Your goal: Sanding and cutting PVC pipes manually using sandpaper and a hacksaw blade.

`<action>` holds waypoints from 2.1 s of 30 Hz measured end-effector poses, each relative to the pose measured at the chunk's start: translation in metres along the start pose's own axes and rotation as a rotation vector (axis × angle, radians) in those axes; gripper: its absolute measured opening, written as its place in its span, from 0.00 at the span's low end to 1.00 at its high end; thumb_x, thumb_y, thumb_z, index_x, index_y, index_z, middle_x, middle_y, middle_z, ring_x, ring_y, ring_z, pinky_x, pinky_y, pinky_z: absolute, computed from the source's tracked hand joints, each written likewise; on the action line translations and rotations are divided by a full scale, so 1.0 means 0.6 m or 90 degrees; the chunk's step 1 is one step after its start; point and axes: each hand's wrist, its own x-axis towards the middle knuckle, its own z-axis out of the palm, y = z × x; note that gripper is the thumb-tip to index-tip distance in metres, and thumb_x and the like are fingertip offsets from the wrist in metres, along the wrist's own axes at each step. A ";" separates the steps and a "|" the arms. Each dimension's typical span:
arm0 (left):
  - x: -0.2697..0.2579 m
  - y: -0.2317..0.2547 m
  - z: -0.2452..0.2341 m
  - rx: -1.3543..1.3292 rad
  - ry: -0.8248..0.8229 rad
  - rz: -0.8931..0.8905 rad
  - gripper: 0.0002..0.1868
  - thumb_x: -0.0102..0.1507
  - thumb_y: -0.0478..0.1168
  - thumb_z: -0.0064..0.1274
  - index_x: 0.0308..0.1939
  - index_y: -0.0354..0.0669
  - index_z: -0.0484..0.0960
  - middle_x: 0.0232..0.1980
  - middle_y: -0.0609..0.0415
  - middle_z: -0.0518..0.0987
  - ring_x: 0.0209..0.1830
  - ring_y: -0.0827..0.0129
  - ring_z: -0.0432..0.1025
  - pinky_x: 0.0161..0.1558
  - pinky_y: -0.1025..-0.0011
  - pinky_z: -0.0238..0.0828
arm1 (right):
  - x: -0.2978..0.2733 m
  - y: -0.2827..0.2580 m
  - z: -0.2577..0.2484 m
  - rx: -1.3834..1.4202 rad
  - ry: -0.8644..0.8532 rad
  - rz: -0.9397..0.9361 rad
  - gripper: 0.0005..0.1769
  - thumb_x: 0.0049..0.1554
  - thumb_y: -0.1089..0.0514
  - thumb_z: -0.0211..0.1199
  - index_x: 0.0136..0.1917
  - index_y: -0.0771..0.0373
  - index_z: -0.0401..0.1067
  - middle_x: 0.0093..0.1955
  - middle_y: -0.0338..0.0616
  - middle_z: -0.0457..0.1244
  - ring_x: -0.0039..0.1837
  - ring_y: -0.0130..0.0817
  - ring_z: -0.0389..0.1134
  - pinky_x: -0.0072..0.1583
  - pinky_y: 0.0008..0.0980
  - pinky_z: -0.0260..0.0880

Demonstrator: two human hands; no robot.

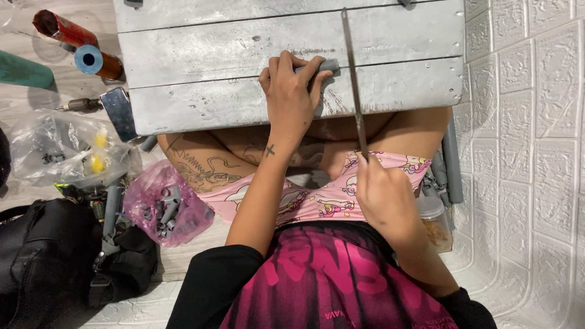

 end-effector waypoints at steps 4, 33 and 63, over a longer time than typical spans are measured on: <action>0.000 0.000 -0.001 0.005 -0.008 -0.004 0.08 0.69 0.52 0.54 0.48 0.62 0.82 0.42 0.56 0.69 0.43 0.60 0.64 0.50 0.63 0.52 | 0.032 -0.002 0.022 -0.014 -0.011 -0.022 0.18 0.70 0.55 0.46 0.41 0.65 0.65 0.29 0.68 0.60 0.35 0.73 0.62 0.39 0.63 0.60; -0.010 0.090 -0.251 -0.167 -0.017 0.107 0.13 0.63 0.46 0.63 0.51 0.50 0.88 0.44 0.50 0.76 0.44 0.51 0.66 0.53 0.61 0.72 | 0.048 0.066 -0.002 0.102 0.023 0.118 0.26 0.69 0.51 0.46 0.33 0.62 0.68 0.25 0.58 0.65 0.35 0.60 0.71 0.39 0.50 0.70; 0.014 0.010 -0.039 -0.032 -0.038 0.059 0.11 0.69 0.49 0.53 0.47 0.49 0.82 0.40 0.58 0.64 0.45 0.61 0.63 0.46 0.63 0.55 | 0.108 -0.012 0.050 0.012 0.018 0.026 0.19 0.68 0.51 0.44 0.39 0.61 0.65 0.24 0.57 0.63 0.36 0.61 0.72 0.39 0.54 0.72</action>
